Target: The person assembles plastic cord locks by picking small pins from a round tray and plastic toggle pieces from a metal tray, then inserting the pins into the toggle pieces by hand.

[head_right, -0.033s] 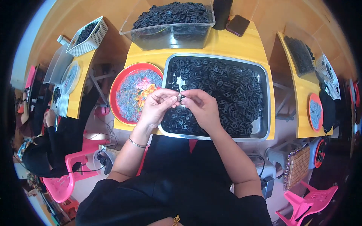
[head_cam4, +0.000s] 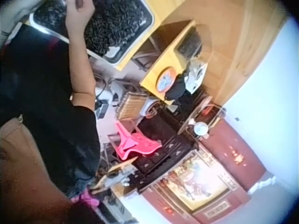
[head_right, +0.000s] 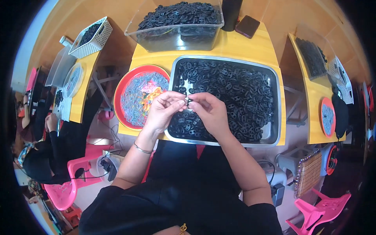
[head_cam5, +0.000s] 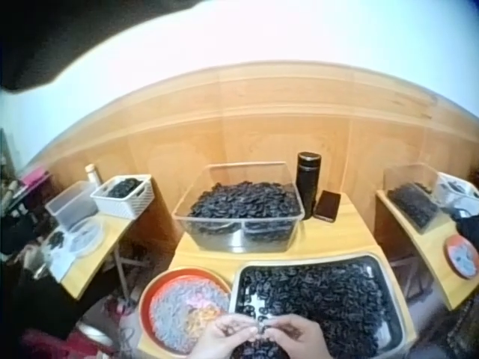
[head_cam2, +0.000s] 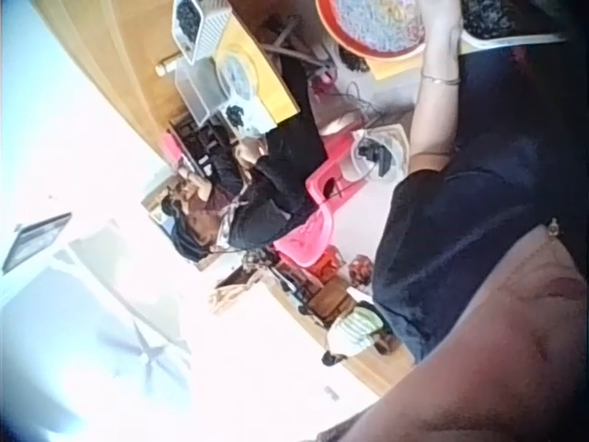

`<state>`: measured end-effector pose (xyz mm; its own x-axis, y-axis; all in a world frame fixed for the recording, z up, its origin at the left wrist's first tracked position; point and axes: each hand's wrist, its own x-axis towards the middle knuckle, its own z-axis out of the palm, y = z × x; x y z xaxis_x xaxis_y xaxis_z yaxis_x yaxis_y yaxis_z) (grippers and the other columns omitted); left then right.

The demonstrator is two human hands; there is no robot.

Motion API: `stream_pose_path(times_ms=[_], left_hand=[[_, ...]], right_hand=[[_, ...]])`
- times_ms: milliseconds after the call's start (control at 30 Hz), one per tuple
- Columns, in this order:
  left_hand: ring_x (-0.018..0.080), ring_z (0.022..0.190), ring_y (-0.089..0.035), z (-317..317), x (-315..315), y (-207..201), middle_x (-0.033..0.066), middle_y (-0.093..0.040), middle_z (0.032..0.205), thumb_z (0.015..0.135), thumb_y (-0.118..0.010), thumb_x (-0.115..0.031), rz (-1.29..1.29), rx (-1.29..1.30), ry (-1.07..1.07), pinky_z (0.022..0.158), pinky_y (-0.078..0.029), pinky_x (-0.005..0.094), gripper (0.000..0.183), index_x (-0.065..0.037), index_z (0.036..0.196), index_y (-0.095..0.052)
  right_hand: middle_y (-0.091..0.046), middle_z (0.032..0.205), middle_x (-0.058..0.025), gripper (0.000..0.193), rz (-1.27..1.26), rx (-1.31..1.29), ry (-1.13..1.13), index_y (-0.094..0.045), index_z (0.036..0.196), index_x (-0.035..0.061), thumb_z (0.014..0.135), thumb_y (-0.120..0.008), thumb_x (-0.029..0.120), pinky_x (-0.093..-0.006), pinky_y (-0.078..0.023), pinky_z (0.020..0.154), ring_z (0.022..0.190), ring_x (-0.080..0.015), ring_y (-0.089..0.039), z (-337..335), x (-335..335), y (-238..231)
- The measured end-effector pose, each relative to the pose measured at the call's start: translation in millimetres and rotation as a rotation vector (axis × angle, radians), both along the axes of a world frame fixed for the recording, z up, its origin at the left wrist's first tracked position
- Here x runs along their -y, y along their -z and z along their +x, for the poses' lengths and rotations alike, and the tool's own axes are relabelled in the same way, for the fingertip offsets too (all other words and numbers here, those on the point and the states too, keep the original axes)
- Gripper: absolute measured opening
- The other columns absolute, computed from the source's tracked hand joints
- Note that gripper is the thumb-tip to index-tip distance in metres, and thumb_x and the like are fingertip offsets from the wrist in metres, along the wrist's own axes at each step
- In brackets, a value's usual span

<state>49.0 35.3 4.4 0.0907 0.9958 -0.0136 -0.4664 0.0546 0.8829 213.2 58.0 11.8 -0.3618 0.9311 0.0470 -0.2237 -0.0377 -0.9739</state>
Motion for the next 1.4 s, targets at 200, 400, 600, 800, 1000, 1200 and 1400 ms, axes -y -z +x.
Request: stream_pose_path(times_ms=[200, 400, 600, 800, 1000, 1200, 1400], left_hand=[[0.0092, 0.077, -0.06, 2.8, 1.0, -1.0, 0.0054, -0.062, 0.085, 0.081, -0.059, 0.0, 0.014, -0.022, -0.035, 0.07, -0.049, 0.0208, 0.018, -0.002, 0.099, -0.055], [0.009, 0.078, -0.059, 5.3, 2.1, -3.0, 0.005, -0.062, 0.084, 0.081, -0.058, 0.001, 0.04, -0.044, -0.061, 0.071, -0.048, 0.0207, 0.018, -0.001, 0.099, -0.054], [0.0073, 0.077, -0.058, 10.4, 3.1, -3.3, 0.0035, -0.061, 0.082, 0.08, -0.058, 0.003, 0.084, -0.134, -0.113, 0.072, -0.047, 0.0194, 0.021, 0.0, 0.1, -0.054], [0.006, 0.077, -0.057, 12.2, 5.8, -0.8, 0.0032, -0.061, 0.082, 0.081, -0.057, 0.004, 0.132, -0.226, -0.112, 0.071, -0.046, 0.0185, 0.028, 0.001, 0.108, -0.052], [0.0078, 0.079, -0.059, 8.2, 2.0, -6.9, 0.0046, -0.061, 0.083, 0.082, -0.056, 0.001, 0.071, -0.075, -0.063, 0.071, -0.048, 0.0201, 0.023, 0.001, 0.105, -0.054], [0.0078, 0.072, -0.059, 5.1, 2.5, -1.9, 0.0039, -0.061, 0.08, 0.083, -0.057, -0.003, 0.031, -0.14, -0.049, 0.065, -0.049, 0.0197, 0.011, 0.0, 0.093, -0.056], [0.0052, 0.066, -0.057, 4.5, 3.5, -2.7, 0.0013, -0.061, 0.075, 0.082, -0.059, -0.005, 0.01, -0.246, -0.06, 0.06, -0.046, 0.0174, 0.006, -0.002, 0.087, -0.058]], right_hand=[[-0.06, 0.09, -0.0065, 0.016, 0.05, -0.015, 0.029, -0.056, 0.095, -0.0021, 0.079, -0.057, -0.003, -0.0224, -0.047, 0.074, 0.084, -0.0106, -0.058, -1.6, 0.6, 3.5], [-0.061, 0.088, -0.0052, 0.015, 0.09, 0.046, 0.057, -0.057, 0.093, -0.0013, 0.079, -0.06, -0.001, -0.0221, -0.048, 0.072, 0.081, -0.0101, -0.059, -1.5, 0.8, 7.5], [-0.062, 0.085, -0.0069, 0.011, 0.185, 0.11, 0.136, -0.06, 0.087, -0.001, 0.076, -0.061, -0.001, -0.0223, -0.049, 0.069, 0.077, -0.0105, -0.061, -2.8, 1.4, 11.4], [-0.062, 0.085, -0.0076, 0.01, 0.222, 0.194, 0.136, -0.061, 0.084, -0.0012, 0.075, -0.062, -0.002, -0.0229, -0.05, 0.068, 0.076, -0.0109, -0.061, -1.8, 2.4, 9.5], [-0.061, 0.087, -0.0062, 0.012, 0.102, 0.037, 0.065, -0.058, 0.09, -0.0005, 0.078, -0.06, -0.002, -0.0222, -0.048, 0.072, 0.081, -0.0103, -0.06, -2.5, 1.2, 6.7], [-0.06, 0.09, -0.0058, 0.013, 0.111, 0.017, 0.067, -0.058, 0.092, 0.0001, 0.079, -0.058, -0.003, -0.0213, -0.047, 0.073, 0.082, -0.0095, -0.059, -2.4, 1.5, 7.9], [-0.061, 0.088, -0.0047, 0.012, 0.152, 0.054, 0.098, -0.059, 0.09, -0.0001, 0.078, -0.06, -0.002, -0.0215, -0.048, 0.071, 0.081, -0.0095, -0.059, -2.5, 2.6, 9.9]])
